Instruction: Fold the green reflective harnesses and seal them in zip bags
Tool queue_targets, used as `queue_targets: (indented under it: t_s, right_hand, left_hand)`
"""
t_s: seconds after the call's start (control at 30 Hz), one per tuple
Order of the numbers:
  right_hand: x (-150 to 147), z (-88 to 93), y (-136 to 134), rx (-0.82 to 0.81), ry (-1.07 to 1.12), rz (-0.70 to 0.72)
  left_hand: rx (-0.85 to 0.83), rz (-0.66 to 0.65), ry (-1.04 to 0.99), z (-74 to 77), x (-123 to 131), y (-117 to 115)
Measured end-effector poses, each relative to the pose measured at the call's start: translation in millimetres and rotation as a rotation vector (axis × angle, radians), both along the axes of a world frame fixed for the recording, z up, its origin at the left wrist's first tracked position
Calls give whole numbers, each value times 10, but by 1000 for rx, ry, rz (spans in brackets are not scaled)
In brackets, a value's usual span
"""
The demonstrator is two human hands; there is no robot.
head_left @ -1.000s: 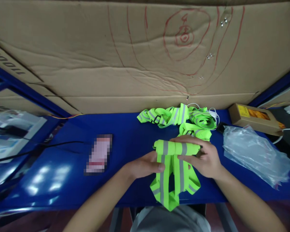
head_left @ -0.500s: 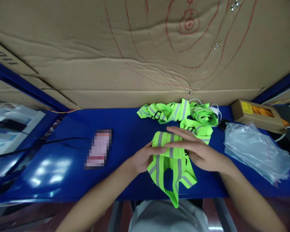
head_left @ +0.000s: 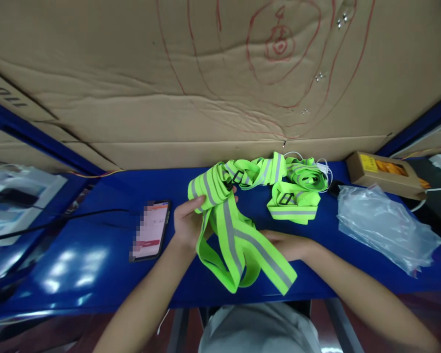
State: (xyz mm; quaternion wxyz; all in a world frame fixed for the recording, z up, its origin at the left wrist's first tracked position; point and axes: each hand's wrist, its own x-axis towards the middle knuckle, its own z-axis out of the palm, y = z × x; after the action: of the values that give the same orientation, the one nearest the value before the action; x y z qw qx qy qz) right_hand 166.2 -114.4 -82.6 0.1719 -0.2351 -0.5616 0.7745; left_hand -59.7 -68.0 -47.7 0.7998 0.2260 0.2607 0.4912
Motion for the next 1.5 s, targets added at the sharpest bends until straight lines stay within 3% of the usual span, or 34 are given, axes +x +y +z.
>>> queue_targets:
  t_s: [0.13, 0.23, 0.4, 0.6, 0.7, 0.9, 0.97, 1.07, 1.17, 1.23, 1.37, 1.5]
  right_hand:
    - [-4, -88, 54, -222, 21, -62]
    - [73, -139, 145, -284, 44, -85]
    - [210, -219, 270, -194, -32, -166]
    - [348, -257, 397, -36, -270, -475]
    - [322, -205, 398, 148, -348, -666]
    - [146, -128, 225, 711, -219, -709]
    - [123, -106, 167, 732, -102, -662]
    - [154, -25, 140, 614, 1, -608]
    - [224, 78, 179, 504, -127, -534]
    - [252, 117, 208, 528, -231, -513]
    - [215, 117, 194, 713, -287, -653]
    - [144, 118, 121, 685, -280, -718]
  left_hand:
    - [25, 148, 2, -30, 22, 101]
    - [42, 242, 20, -71, 6, 191]
    - [27, 304, 56, -149, -2, 308]
    - [41, 335, 89, -222, 30, 328]
    - [48, 292, 95, -235, 60, 291]
    - [3, 127, 125, -249, 161, 122]
    - [-6, 45, 174, -266, 207, 23]
    - [-31, -144, 257, -315, 296, -153]
    - [-60, -266, 298, -377, 392, -291]
    - [-97, -272, 294, -415, 440, -324]
    - [-223, -306, 224, -467, 462, -287]
    - [-244, -397, 205, -490, 410, -235]
